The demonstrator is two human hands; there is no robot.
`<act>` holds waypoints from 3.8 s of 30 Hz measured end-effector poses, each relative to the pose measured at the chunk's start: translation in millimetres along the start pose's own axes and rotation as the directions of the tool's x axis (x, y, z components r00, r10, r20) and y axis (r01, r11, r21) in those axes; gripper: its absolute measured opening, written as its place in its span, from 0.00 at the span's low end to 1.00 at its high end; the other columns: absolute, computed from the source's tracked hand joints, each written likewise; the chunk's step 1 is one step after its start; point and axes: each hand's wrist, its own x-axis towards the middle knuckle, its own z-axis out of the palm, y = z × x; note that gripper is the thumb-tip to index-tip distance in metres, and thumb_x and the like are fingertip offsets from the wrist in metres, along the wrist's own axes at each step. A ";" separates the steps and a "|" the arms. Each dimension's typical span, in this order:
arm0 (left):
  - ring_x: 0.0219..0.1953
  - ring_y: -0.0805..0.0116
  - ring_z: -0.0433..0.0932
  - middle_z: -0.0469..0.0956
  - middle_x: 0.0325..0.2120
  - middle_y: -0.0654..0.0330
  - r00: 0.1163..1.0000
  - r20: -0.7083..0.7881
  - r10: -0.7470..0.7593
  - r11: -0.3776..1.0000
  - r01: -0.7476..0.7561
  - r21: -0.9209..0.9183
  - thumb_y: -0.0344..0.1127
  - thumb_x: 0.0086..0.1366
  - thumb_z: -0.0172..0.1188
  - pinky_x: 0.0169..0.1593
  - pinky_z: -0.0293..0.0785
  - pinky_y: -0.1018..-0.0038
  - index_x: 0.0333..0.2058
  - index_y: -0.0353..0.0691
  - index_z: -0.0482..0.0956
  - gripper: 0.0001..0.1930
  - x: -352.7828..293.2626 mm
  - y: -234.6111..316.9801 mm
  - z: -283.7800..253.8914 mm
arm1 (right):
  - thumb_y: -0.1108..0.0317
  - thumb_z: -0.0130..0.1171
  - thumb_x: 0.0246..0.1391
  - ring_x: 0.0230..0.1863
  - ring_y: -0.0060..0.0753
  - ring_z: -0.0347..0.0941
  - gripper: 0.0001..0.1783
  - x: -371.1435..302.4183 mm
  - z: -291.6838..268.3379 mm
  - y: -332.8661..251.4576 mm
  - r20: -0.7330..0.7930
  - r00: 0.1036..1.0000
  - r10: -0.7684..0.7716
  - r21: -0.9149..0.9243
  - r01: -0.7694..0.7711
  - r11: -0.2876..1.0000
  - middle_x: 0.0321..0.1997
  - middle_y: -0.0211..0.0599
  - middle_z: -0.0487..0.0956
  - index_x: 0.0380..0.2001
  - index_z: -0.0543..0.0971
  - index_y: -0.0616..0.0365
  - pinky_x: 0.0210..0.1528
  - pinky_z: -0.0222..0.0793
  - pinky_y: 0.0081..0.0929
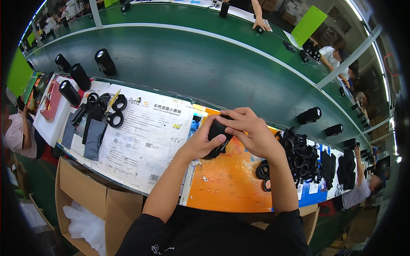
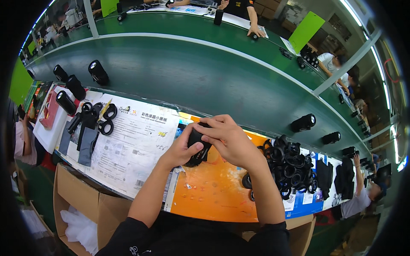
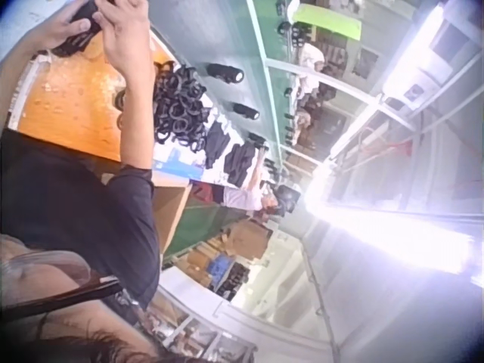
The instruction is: Assembling black electronic device housings by fitting rubber rings onto the exterior.
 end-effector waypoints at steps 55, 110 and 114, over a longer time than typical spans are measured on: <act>0.56 0.53 0.83 0.81 0.56 0.45 0.995 0.039 -0.095 0.991 0.091 0.095 0.65 0.66 0.74 0.60 0.80 0.62 0.68 0.31 0.70 0.47 8.8 4.2 10.3 | 0.60 0.62 0.62 0.37 0.44 0.86 0.15 76.8 40.0 27.7 0.136 0.964 0.228 0.278 -0.258 0.925 0.34 0.44 0.89 0.37 0.86 0.63 0.45 0.80 0.38; 0.59 0.61 0.80 0.81 0.56 0.55 0.728 -0.682 0.060 0.977 -0.183 -0.109 0.31 0.74 0.66 0.60 0.83 0.64 0.60 0.39 0.76 0.19 27.3 19.4 -97.7 | 0.79 0.62 0.67 0.38 0.34 0.76 0.14 7.3 74.8 54.0 -0.548 0.826 0.129 0.088 -0.097 0.991 0.43 0.39 0.77 0.53 0.85 0.58 0.43 0.74 0.31; 0.66 0.51 0.70 0.73 0.61 0.50 0.465 -0.809 0.359 0.910 0.017 0.413 0.36 0.61 0.76 0.67 0.73 0.54 0.61 0.39 0.74 0.31 65.4 21.4 -152.9 | 0.78 0.61 0.68 0.31 0.24 0.70 0.12 -26.0 140.4 63.4 -0.440 0.875 0.203 0.228 -0.110 0.967 0.40 0.34 0.74 0.52 0.85 0.61 0.35 0.68 0.25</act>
